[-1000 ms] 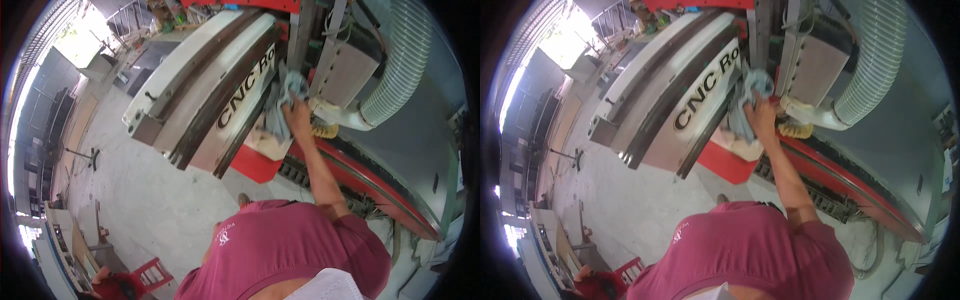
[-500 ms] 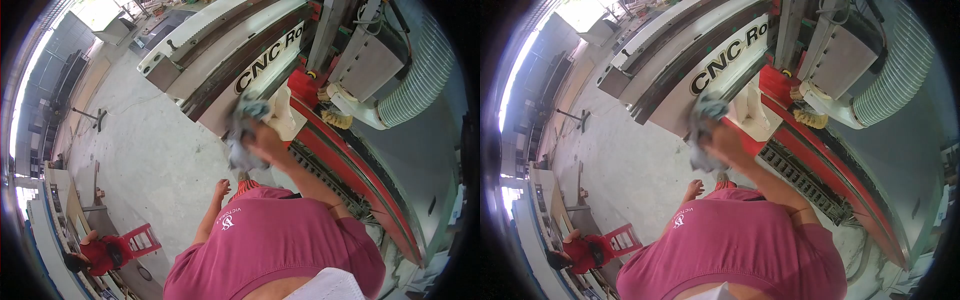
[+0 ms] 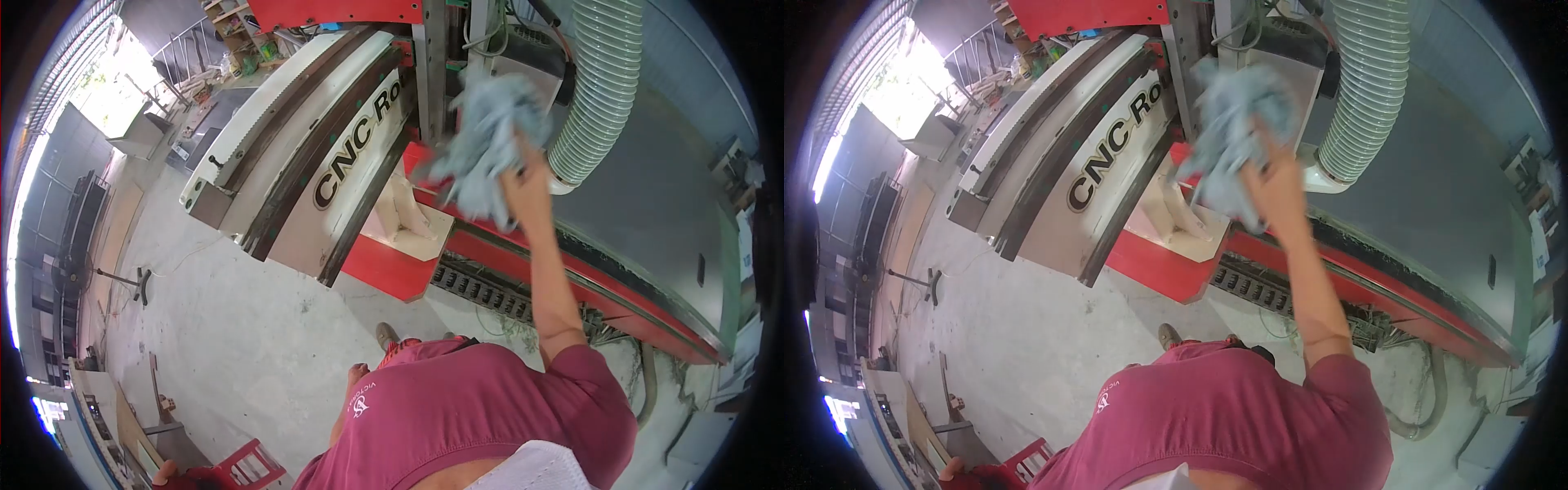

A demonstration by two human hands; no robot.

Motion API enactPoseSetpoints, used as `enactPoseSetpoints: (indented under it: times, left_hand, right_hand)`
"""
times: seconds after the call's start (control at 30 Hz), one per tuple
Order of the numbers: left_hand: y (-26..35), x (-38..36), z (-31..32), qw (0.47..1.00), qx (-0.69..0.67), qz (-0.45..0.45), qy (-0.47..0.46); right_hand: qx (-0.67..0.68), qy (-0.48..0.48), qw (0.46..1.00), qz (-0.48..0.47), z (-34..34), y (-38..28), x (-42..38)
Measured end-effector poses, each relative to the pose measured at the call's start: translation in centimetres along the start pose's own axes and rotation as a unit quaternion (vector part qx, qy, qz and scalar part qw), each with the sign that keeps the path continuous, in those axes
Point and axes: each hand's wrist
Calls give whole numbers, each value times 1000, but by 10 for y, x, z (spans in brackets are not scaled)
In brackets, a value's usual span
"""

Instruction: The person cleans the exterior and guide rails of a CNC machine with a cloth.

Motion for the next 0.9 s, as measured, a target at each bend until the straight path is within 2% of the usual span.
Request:
enactPoseSetpoints:
  times: [0.07, 0.1, 0.13, 0.2, 0.3, 0.33, 0.4, 0.47, 0.5, 0.53, 0.57, 0.63, 0.67, 0.7, 0.77, 0.83, 0.87, 0.9]
  left_hand:
    - [2, -1, 3, 987, -122, -35, 100]
    - [-2, 4, -1, 987, -141, -39, 63]
    - [17, -6, -6, 977, -193, -57, 68]
    - [73, -36, -21, 947, -297, -92, 87]
    - [77, -40, -25, 976, -209, -16, 56]
    - [80, -42, -23, 974, -218, -15, 59]
    - [88, -45, -21, 947, -297, -94, 74]
    - [71, -33, -9, 934, -318, -97, 128]
    - [45, -22, -9, 994, -68, -32, 77]
    - [17, -19, 0, 983, 182, 28, 15]
    - [-4, -14, 8, 996, 80, 25, 12]
    - [11, -22, 3, 985, -147, -36, 81]
    - [22, -27, -1, 956, -257, -54, 131]
    - [60, -40, -19, 913, -343, -91, 203]
    - [80, -25, -45, 870, -391, -14, 299]
    - [158, -62, -94, 817, -449, 86, 352]
    - [194, -81, -115, 787, -467, 138, 378]
    - [232, -108, -136, 764, -483, 197, 379]
  right_hand:
    - [-169, 70, 982, -43, -25, 6, 41]
    - [-234, 97, 965, -74, -30, 15, 55]
    - [-231, 92, 966, -75, -29, 32, 63]
    - [-356, 71, 929, -72, -9, 85, 67]
    - [-368, -35, 929, -25, 24, 138, 29]
    - [-359, -68, 931, 3, 26, 147, 17]
    - [-341, -73, 937, -10, 23, 153, 1]
    - [-359, -51, 932, -6, 3, 140, 6]
    - [-384, -19, 922, -52, -14, 135, 13]
    - [-388, 30, 921, -32, -28, 131, 23]
    - [-336, 65, 940, 5, -42, 132, 33]
    - [-338, 112, 931, -75, -57, 113, 47]
    - [-311, 109, 943, -30, -52, 98, 47]
    - [-328, 105, 938, -45, -48, 114, 48]
    - [-375, -33, 927, 8, -32, 140, 34]
    - [-296, -171, 940, 2, 3, 133, 2]
    - [-212, -178, 960, -50, 25, 134, -19]
    - [-152, -249, 957, -6, 44, 80, -38]
Point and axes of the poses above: each hand's wrist, its own x-axis towards the middle knuckle, its own z-axis out of the palm, y = z × x, and after that the axes turned 11 degrees about -y, right-handed
